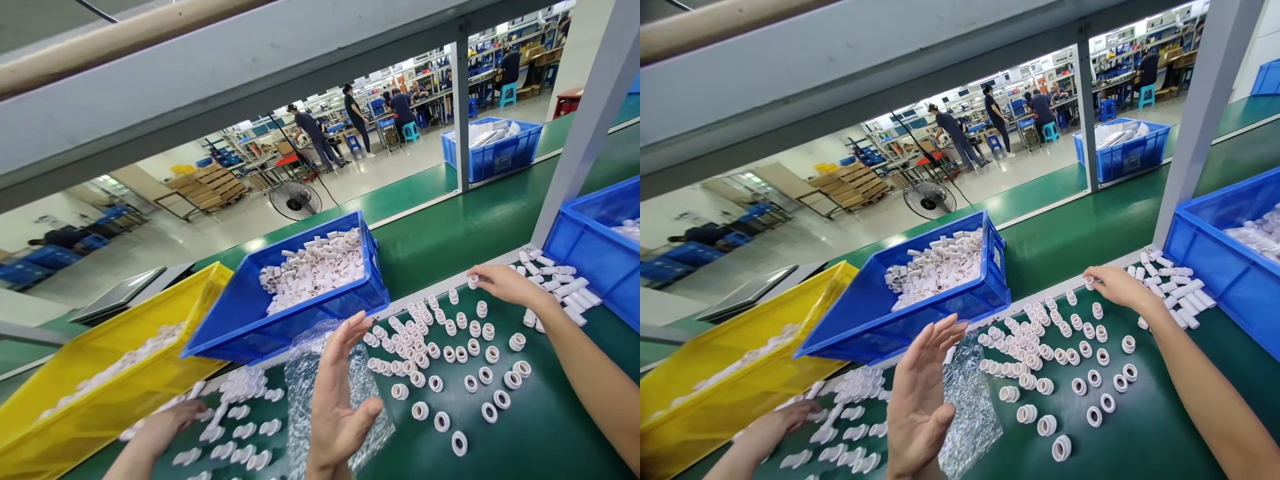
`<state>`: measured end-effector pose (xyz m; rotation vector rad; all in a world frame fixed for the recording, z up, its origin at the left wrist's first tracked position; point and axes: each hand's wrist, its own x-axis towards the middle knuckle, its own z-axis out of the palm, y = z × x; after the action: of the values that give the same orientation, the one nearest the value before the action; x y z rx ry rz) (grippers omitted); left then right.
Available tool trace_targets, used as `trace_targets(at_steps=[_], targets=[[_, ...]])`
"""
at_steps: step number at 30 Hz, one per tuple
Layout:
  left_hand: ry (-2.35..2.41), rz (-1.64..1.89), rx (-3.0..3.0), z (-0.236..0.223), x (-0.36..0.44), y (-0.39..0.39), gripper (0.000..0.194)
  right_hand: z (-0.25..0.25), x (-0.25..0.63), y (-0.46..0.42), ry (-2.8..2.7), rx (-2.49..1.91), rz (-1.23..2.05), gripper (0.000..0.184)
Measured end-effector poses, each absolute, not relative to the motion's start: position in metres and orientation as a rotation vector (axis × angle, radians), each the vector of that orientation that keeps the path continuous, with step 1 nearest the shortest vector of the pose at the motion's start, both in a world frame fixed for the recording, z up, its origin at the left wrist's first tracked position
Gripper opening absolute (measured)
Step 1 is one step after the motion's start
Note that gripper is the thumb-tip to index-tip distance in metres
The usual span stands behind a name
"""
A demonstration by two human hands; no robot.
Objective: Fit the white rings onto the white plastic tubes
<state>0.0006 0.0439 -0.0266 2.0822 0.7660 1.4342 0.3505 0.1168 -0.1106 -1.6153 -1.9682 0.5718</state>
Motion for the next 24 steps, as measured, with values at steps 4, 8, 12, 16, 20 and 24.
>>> trace_targets(at_steps=[4, 8, 12, 16, 20, 24], targets=[[0.77, 1.429, 2.089, -0.027, -0.001, 0.045, 0.069, -0.126, 0.343, 0.122, -2.11, -1.615, 0.694, 0.03], [0.815, 1.395, 2.099, -0.027, -0.004, 0.045, 0.066, -0.132, 0.34, 0.124, -2.167, -1.614, 0.802, 0.032], [0.869, 1.391, 2.127, -0.027, -0.008, 0.046, 0.065, -0.128, 0.354, 0.122, -2.138, -1.644, 0.828, 0.041], [0.918, 1.405, 2.127, -0.026, -0.013, 0.045, 0.062, -0.122, 0.39, 0.119, -2.014, -1.865, 0.631, 0.043], [0.943, 1.415, 2.135, -0.024, -0.018, 0.044, 0.058, -0.132, 0.424, 0.118, -1.873, -2.156, 0.399, 0.045], [0.976, 1.419, 2.162, -0.025, -0.024, 0.046, 0.055, -0.153, 0.436, 0.122, -1.827, -2.296, 0.26, 0.045]])
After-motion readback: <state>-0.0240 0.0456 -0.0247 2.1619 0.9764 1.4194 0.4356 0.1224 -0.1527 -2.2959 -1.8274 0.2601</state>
